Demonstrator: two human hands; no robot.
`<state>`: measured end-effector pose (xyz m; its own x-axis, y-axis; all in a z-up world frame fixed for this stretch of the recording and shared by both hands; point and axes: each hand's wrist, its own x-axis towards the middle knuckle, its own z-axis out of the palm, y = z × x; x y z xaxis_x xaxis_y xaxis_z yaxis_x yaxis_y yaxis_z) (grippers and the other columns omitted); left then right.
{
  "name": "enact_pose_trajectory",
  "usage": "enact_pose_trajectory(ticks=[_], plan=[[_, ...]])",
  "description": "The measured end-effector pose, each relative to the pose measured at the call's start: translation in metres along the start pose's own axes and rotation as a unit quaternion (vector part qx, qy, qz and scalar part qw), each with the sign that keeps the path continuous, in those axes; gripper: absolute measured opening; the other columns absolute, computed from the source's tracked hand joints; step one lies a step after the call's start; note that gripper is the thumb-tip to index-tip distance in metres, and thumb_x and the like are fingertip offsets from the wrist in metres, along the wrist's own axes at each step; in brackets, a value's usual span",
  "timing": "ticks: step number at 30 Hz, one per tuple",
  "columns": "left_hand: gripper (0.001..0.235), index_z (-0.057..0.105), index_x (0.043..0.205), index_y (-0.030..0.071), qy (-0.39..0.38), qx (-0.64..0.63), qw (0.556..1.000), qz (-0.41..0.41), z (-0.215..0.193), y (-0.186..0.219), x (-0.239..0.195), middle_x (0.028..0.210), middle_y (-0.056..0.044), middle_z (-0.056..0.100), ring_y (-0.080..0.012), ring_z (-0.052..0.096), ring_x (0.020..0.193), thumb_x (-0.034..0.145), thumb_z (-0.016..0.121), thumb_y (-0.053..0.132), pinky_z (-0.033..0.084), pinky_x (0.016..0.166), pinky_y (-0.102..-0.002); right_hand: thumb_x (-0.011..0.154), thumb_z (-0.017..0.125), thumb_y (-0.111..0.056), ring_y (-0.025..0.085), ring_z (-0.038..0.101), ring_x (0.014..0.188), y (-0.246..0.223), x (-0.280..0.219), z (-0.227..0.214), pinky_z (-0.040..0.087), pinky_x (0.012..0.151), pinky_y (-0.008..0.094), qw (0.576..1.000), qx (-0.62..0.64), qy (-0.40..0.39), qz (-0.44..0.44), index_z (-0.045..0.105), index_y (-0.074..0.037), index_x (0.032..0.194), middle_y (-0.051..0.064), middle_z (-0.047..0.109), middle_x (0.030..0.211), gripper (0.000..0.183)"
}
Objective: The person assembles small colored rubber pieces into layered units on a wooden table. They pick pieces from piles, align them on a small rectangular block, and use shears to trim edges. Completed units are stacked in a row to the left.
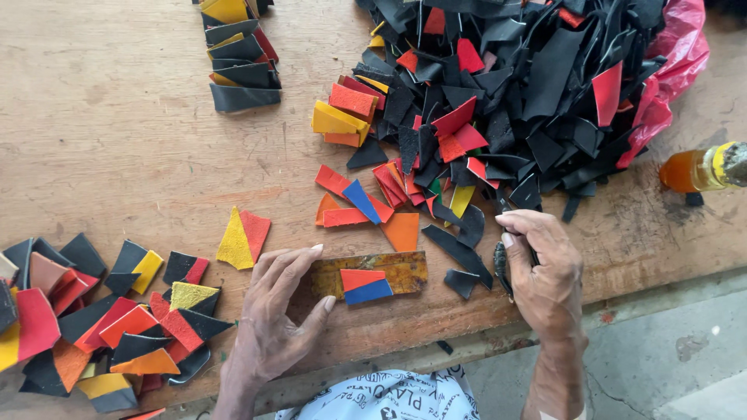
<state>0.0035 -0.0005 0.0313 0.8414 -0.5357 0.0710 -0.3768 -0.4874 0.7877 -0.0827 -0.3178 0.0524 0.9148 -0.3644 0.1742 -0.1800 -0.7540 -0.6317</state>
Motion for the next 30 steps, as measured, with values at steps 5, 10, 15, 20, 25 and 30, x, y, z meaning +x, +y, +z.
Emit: enact_pose_trajectory(ticks=[5,10,15,20,25,30], plan=[[0.064,0.058,0.136,0.004,0.002,0.01,1.0,-0.006,0.002,-0.001,-0.001,0.127,-0.012,0.066,-0.032,0.057,0.122,0.076,0.079,0.015,0.045,0.106,-0.043,0.089,0.074,-0.003,0.019,0.068,0.089,0.0,0.001,0.009,0.056,0.08,0.032,1.0,-0.022,-0.014,0.016,0.072,-0.005,0.116,0.009,0.069,0.11,0.027],[0.063,0.059,0.135,0.005,0.012,0.013,1.0,-0.008,0.004,-0.001,-0.002,0.126,-0.012,0.067,-0.0318,0.058,0.122,0.076,0.078,0.014,0.045,0.105,-0.043,0.087,0.076,-0.004,0.018,0.068,0.087,-0.003,0.004,0.021,0.056,0.079,0.032,1.0,-0.006,-0.02,-0.013,0.071,-0.004,0.117,0.009,0.068,0.106,0.03],[0.063,0.059,0.135,0.004,0.018,0.013,1.0,-0.007,0.004,-0.002,-0.003,0.126,-0.013,0.067,-0.0325,0.058,0.122,0.076,0.078,0.013,0.046,0.105,-0.043,0.089,0.075,-0.004,0.018,0.07,0.088,-0.005,0.014,0.026,0.059,0.076,0.03,1.0,0.017,-0.019,0.003,0.071,-0.004,0.116,0.009,0.067,0.105,0.028],[0.061,0.059,0.134,0.004,0.024,0.018,0.999,0.01,0.005,-0.003,-0.002,0.129,-0.013,0.067,-0.0328,0.058,0.122,0.076,0.078,0.013,0.045,0.105,-0.044,0.09,0.076,-0.003,0.024,0.067,0.093,-0.013,0.026,0.03,0.055,0.08,0.035,0.998,-0.015,-0.003,-0.068,0.072,-0.006,0.109,0.008,0.07,0.102,0.019],[0.061,0.059,0.133,0.004,0.027,0.014,1.0,0.009,0.006,-0.005,-0.003,0.128,-0.013,0.067,-0.0336,0.058,0.121,0.076,0.078,0.013,0.045,0.105,-0.044,0.088,0.076,-0.003,0.027,0.066,0.094,-0.02,0.048,0.045,0.054,0.081,0.038,0.995,-0.03,0.007,-0.098,0.071,-0.003,0.109,0.011,0.068,0.098,0.022],[0.058,0.06,0.132,0.004,0.037,0.008,0.999,0.015,0.005,-0.005,-0.003,0.127,-0.013,0.067,-0.0329,0.059,0.121,0.077,0.077,0.012,0.046,0.104,-0.043,0.098,0.071,-0.001,0.026,0.066,0.092,-0.028,0.084,0.063,0.055,0.082,0.037,0.985,-0.01,0.011,-0.169,0.071,-0.003,0.113,0.01,0.066,0.096,0.015]])
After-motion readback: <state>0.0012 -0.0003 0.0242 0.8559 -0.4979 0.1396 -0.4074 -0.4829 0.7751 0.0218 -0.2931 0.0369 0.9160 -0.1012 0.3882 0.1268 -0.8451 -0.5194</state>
